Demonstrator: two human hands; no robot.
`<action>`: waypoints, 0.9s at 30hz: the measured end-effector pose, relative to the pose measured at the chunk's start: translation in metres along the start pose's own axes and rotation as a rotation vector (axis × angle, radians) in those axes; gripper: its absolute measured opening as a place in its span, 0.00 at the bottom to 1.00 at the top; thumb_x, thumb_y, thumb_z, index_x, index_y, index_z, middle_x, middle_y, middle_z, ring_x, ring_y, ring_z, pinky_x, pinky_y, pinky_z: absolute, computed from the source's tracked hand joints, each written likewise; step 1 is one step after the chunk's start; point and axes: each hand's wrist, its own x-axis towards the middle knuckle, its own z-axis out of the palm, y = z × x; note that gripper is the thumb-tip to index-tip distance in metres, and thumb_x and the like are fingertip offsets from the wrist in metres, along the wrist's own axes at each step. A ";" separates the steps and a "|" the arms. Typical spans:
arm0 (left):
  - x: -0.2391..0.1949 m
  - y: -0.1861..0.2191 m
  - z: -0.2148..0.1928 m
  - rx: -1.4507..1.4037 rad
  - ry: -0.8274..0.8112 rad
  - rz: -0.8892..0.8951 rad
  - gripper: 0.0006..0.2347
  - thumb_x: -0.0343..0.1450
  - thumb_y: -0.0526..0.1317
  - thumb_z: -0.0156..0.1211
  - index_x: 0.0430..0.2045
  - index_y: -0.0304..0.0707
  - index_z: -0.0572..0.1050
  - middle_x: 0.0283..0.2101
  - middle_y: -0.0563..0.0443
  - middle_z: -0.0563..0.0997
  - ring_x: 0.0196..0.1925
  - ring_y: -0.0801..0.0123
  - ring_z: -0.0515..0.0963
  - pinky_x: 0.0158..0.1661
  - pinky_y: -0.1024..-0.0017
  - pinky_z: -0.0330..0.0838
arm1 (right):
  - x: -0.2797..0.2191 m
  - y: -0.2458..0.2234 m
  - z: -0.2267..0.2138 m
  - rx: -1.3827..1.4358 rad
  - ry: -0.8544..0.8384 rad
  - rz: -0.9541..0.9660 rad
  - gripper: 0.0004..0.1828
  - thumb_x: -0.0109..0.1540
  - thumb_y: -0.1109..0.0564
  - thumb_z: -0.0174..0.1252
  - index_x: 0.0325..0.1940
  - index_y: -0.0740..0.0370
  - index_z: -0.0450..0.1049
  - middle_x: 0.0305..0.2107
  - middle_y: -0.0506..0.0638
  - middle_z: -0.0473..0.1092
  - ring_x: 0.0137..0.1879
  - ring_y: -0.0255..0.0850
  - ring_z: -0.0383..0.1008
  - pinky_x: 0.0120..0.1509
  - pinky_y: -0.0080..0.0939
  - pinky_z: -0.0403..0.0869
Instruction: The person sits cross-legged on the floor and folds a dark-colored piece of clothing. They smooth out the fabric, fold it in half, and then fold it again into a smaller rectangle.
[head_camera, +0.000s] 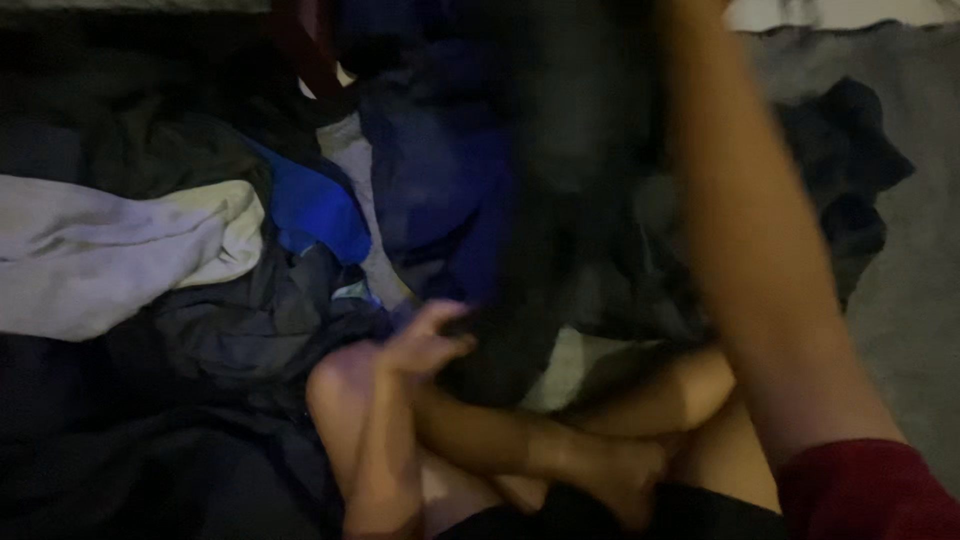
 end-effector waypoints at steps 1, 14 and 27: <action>-0.002 -0.003 -0.020 0.022 0.011 -0.120 0.18 0.73 0.37 0.75 0.57 0.37 0.82 0.50 0.40 0.86 0.52 0.59 0.83 0.55 0.60 0.77 | -0.013 -0.020 -0.011 -0.083 -0.048 -0.049 0.39 0.66 0.33 0.66 0.79 0.34 0.62 0.61 0.56 0.76 0.70 0.57 0.75 0.67 0.71 0.74; -0.004 0.065 -0.072 -0.041 0.268 -0.342 0.13 0.82 0.44 0.64 0.32 0.35 0.86 0.30 0.55 0.84 0.36 0.70 0.83 0.39 0.71 0.77 | -0.176 0.165 0.058 0.083 0.571 0.043 0.33 0.66 0.37 0.72 0.58 0.64 0.71 0.43 0.64 0.68 0.55 0.71 0.74 0.59 0.68 0.72; -0.028 0.043 -0.100 -0.302 1.179 -0.284 0.30 0.80 0.54 0.57 0.74 0.36 0.63 0.73 0.40 0.75 0.68 0.57 0.82 0.64 0.65 0.81 | -0.278 0.338 -0.023 0.482 0.754 -0.088 0.15 0.82 0.55 0.47 0.71 0.61 0.69 0.59 0.49 0.69 0.64 0.41 0.71 0.74 0.40 0.69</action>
